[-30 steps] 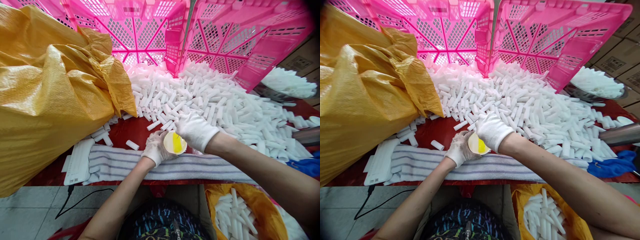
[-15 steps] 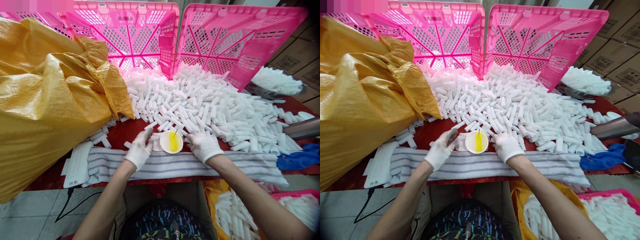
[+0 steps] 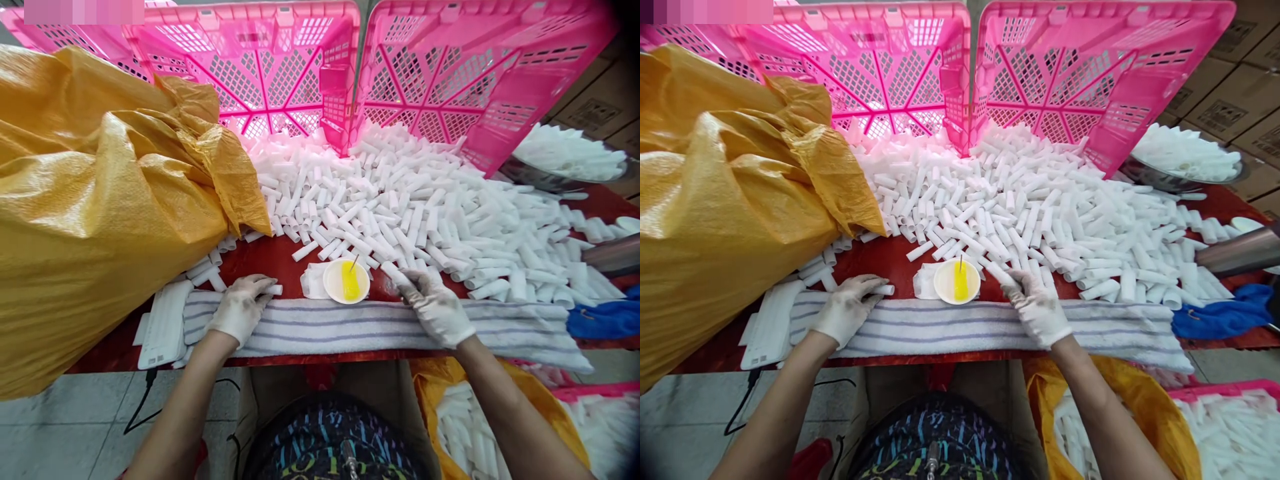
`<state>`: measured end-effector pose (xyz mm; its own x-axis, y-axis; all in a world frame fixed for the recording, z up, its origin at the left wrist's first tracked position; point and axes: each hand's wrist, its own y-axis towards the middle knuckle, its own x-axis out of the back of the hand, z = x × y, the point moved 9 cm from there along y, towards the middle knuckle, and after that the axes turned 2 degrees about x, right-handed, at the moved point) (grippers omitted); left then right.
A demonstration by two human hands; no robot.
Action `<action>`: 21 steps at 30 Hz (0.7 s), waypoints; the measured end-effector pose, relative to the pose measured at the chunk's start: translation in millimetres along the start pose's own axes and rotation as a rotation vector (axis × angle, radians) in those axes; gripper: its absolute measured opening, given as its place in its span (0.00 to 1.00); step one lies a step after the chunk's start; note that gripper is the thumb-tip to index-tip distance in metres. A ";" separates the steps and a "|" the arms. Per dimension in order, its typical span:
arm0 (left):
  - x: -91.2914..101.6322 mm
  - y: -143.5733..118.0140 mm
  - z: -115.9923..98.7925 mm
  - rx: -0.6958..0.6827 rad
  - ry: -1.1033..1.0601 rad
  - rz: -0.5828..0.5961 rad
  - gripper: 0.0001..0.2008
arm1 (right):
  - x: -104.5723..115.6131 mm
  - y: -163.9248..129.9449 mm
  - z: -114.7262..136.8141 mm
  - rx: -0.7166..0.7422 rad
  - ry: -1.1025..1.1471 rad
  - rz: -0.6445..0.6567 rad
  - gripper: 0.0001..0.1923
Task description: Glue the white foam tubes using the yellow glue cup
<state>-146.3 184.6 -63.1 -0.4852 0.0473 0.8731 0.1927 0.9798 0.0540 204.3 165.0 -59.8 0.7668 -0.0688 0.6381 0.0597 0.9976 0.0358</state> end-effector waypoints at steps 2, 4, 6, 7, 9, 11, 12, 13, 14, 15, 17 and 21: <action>-1.3 5.7 -3.6 0.027 0.075 0.014 0.15 | -14.2 -6.8 7.9 -0.053 0.161 0.087 0.27; -2.3 10.8 -6.3 0.048 0.156 0.029 0.14 | -31.2 -8.6 14.9 -0.089 0.296 0.173 0.28; -3.2 14.9 -8.7 0.060 0.199 0.030 0.13 | -42.8 -5.5 15.0 -0.129 0.352 0.181 0.28; -2.8 16.4 -10.0 0.062 0.192 0.013 0.12 | -45.9 -2.8 12.9 -0.143 0.340 0.158 0.27; -1.6 18.1 -13.9 0.051 0.114 -0.041 0.11 | -46.8 2.4 9.3 -0.128 0.269 0.077 0.24; -2.2 18.4 -18.3 0.032 -0.019 -0.084 0.12 | -42.9 5.1 14.7 0.000 0.198 -0.016 0.19; -3.5 18.5 -20.2 0.027 -0.083 -0.094 0.12 | -40.7 4.4 20.2 0.091 0.178 -0.055 0.17; -5.2 18.6 -22.2 0.024 -0.131 -0.098 0.12 | -38.5 2.5 25.8 0.178 0.172 -0.087 0.15; -7.3 18.8 -24.4 0.021 -0.156 -0.097 0.12 | -36.4 0.1 29.7 0.243 0.178 -0.112 0.15; -9.1 19.2 -26.5 0.019 -0.156 -0.098 0.12 | -36.2 -1.7 31.0 0.269 0.189 -0.115 0.15; -12.9 20.1 -31.0 0.009 -0.102 -0.097 0.11 | -40.3 -2.4 25.4 0.206 0.208 -0.071 0.16; -20.4 21.8 -34.2 0.022 0.016 -0.081 0.12 | -41.4 -4.5 22.9 0.176 0.220 -0.062 0.13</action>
<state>-103.0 198.3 -63.2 -0.4845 -0.0352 0.8741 0.1345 0.9843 0.1142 157.7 163.6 -68.8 0.8865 -0.1108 0.4493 0.0134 0.9766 0.2145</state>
